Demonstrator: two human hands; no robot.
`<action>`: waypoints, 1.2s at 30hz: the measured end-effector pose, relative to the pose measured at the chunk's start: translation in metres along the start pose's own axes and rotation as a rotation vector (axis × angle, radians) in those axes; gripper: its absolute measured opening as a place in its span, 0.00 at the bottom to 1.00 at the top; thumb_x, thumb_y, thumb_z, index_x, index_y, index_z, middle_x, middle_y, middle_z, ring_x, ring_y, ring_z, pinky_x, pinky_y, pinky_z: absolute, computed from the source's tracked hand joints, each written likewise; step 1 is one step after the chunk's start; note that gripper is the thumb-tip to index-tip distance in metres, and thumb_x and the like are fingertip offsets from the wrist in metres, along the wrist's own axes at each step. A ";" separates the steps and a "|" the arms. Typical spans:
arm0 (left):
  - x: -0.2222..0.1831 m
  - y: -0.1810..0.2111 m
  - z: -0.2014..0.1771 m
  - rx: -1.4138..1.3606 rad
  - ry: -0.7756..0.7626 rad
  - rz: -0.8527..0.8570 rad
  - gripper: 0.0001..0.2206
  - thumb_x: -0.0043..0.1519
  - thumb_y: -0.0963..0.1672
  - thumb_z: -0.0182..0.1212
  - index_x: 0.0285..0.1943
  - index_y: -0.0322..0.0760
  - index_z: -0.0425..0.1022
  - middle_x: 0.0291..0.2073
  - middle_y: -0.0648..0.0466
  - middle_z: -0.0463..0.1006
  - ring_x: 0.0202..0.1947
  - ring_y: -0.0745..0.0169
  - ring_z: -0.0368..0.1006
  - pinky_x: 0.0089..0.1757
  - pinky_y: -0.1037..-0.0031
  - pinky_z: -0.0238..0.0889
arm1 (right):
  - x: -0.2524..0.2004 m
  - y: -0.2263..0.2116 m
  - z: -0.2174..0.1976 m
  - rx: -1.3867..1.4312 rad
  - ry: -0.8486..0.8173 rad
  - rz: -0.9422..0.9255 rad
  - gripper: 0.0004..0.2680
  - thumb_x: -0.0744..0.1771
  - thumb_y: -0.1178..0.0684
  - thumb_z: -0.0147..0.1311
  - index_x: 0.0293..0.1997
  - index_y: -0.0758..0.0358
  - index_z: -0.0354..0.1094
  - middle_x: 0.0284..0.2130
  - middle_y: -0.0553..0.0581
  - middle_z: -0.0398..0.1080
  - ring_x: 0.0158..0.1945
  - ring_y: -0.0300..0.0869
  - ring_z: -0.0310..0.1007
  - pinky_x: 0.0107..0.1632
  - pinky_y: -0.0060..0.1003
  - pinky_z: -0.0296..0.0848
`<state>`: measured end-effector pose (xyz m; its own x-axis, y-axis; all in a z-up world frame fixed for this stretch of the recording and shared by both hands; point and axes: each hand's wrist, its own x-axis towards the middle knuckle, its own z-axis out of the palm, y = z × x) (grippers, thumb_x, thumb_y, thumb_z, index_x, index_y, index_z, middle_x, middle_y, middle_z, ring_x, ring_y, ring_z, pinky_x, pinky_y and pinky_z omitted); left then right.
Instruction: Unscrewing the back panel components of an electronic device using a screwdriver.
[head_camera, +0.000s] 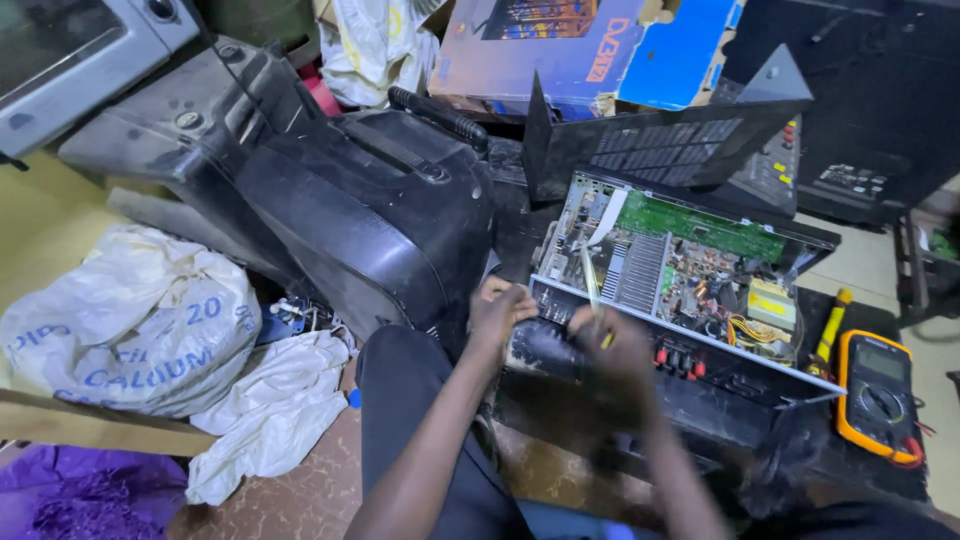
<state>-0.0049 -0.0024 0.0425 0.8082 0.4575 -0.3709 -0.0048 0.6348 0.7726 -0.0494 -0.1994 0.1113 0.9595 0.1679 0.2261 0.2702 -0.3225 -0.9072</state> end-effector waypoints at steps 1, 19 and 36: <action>0.001 -0.005 -0.001 0.083 -0.075 0.015 0.06 0.59 0.36 0.66 0.39 0.29 0.72 0.32 0.36 0.82 0.30 0.46 0.85 0.33 0.59 0.84 | 0.036 -0.006 -0.015 -0.213 -0.091 0.042 0.09 0.71 0.42 0.57 0.47 0.50 0.80 0.40 0.60 0.81 0.47 0.56 0.82 0.52 0.50 0.78; -0.015 0.004 0.012 0.871 -0.176 0.288 0.14 0.64 0.41 0.65 0.57 0.51 0.83 0.33 0.50 0.87 0.38 0.54 0.84 0.41 0.61 0.76 | 0.162 0.046 0.017 0.100 -0.490 0.423 0.21 0.65 0.55 0.71 0.62 0.62 0.66 0.30 0.57 0.71 0.25 0.44 0.73 0.26 0.37 0.68; -0.041 0.012 0.024 0.591 -0.007 0.425 0.08 0.64 0.35 0.65 0.49 0.30 0.85 0.26 0.51 0.81 0.29 0.73 0.72 0.34 0.78 0.72 | 0.159 0.031 0.015 0.178 -0.432 0.448 0.20 0.64 0.62 0.64 0.63 0.69 0.65 0.38 0.68 0.69 0.27 0.51 0.75 0.18 0.39 0.68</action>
<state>-0.0237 -0.0290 0.0792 0.8107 0.5849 0.0249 -0.0019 -0.0399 0.9992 0.1100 -0.1687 0.1138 0.8478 0.4249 -0.3173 -0.2014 -0.2954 -0.9339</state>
